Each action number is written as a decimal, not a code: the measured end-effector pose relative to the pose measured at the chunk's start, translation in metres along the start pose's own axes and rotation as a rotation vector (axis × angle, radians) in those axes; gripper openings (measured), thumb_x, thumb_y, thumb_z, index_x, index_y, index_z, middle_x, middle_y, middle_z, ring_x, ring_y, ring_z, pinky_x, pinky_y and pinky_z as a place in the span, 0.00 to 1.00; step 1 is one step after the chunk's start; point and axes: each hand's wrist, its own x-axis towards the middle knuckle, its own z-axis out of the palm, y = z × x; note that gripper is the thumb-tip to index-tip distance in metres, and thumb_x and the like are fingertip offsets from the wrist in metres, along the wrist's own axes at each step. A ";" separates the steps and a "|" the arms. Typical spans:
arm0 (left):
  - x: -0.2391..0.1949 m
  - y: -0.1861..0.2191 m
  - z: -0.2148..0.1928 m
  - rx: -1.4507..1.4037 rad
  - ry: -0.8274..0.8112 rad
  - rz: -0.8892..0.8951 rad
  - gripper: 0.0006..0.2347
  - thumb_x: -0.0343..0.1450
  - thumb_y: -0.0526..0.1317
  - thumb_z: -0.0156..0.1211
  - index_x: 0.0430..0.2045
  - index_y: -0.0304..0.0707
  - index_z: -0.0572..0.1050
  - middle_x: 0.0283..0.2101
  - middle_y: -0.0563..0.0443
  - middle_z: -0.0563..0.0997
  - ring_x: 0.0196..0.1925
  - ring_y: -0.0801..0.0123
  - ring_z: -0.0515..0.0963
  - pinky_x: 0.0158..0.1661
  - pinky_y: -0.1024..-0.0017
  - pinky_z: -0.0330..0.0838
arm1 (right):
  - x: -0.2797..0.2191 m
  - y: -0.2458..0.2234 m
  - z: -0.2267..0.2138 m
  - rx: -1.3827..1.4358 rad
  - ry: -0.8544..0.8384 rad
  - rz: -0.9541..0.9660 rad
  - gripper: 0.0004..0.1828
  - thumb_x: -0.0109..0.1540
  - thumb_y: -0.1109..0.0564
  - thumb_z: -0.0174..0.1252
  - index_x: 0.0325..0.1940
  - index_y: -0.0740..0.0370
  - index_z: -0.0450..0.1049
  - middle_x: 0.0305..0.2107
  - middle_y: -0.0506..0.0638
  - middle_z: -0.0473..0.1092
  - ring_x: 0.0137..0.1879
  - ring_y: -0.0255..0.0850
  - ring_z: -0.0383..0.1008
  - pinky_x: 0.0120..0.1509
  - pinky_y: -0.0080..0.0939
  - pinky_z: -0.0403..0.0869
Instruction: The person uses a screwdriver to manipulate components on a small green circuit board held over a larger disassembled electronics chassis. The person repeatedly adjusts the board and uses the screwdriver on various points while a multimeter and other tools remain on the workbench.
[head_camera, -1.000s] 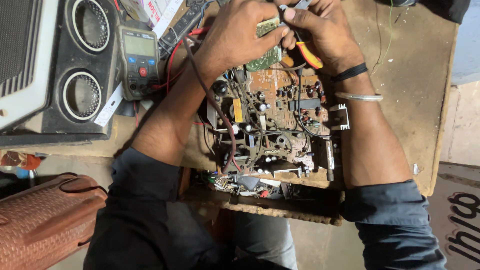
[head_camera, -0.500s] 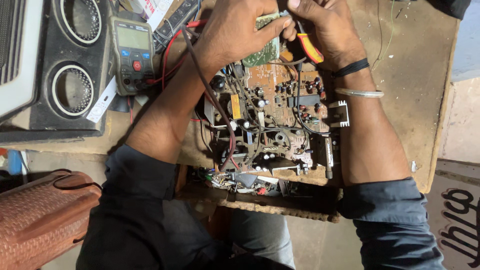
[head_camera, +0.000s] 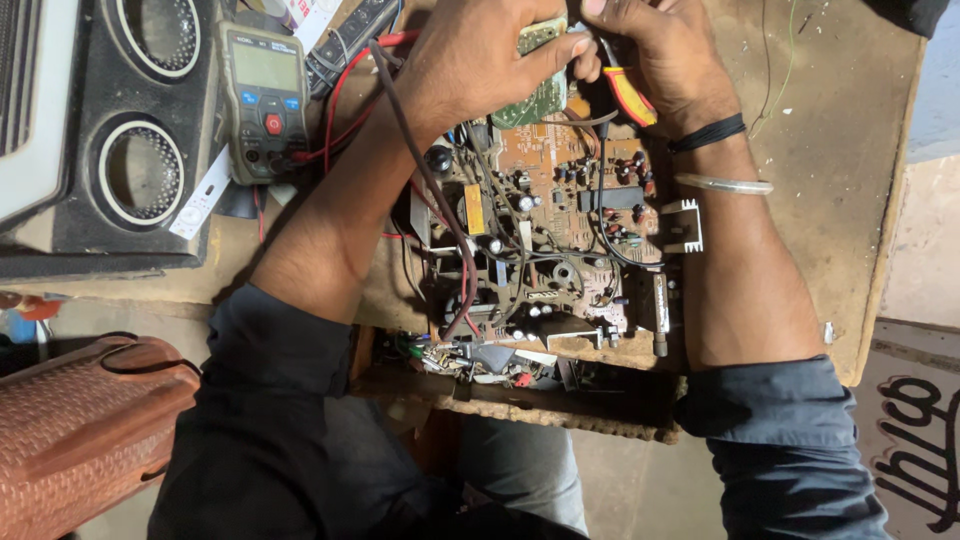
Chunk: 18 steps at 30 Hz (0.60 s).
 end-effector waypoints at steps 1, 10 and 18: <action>-0.001 0.000 0.001 0.005 0.002 -0.006 0.06 0.81 0.42 0.63 0.36 0.44 0.82 0.34 0.54 0.84 0.34 0.64 0.82 0.38 0.65 0.73 | 0.000 0.000 0.000 -0.024 0.004 0.001 0.05 0.72 0.64 0.62 0.47 0.70 0.73 0.35 0.53 0.74 0.35 0.41 0.78 0.39 0.38 0.77; 0.000 -0.005 0.004 -0.018 0.001 0.023 0.08 0.81 0.41 0.59 0.36 0.41 0.83 0.35 0.53 0.84 0.35 0.65 0.83 0.38 0.65 0.74 | 0.001 0.002 -0.004 -0.049 -0.030 0.001 0.06 0.73 0.63 0.63 0.49 0.70 0.75 0.37 0.53 0.76 0.37 0.40 0.79 0.42 0.39 0.78; 0.001 -0.008 0.005 -0.063 0.001 0.005 0.09 0.82 0.41 0.58 0.35 0.39 0.83 0.35 0.53 0.85 0.35 0.66 0.84 0.37 0.66 0.74 | 0.004 0.007 -0.008 0.005 -0.084 -0.029 0.05 0.75 0.62 0.62 0.50 0.68 0.75 0.36 0.52 0.75 0.37 0.38 0.78 0.42 0.36 0.77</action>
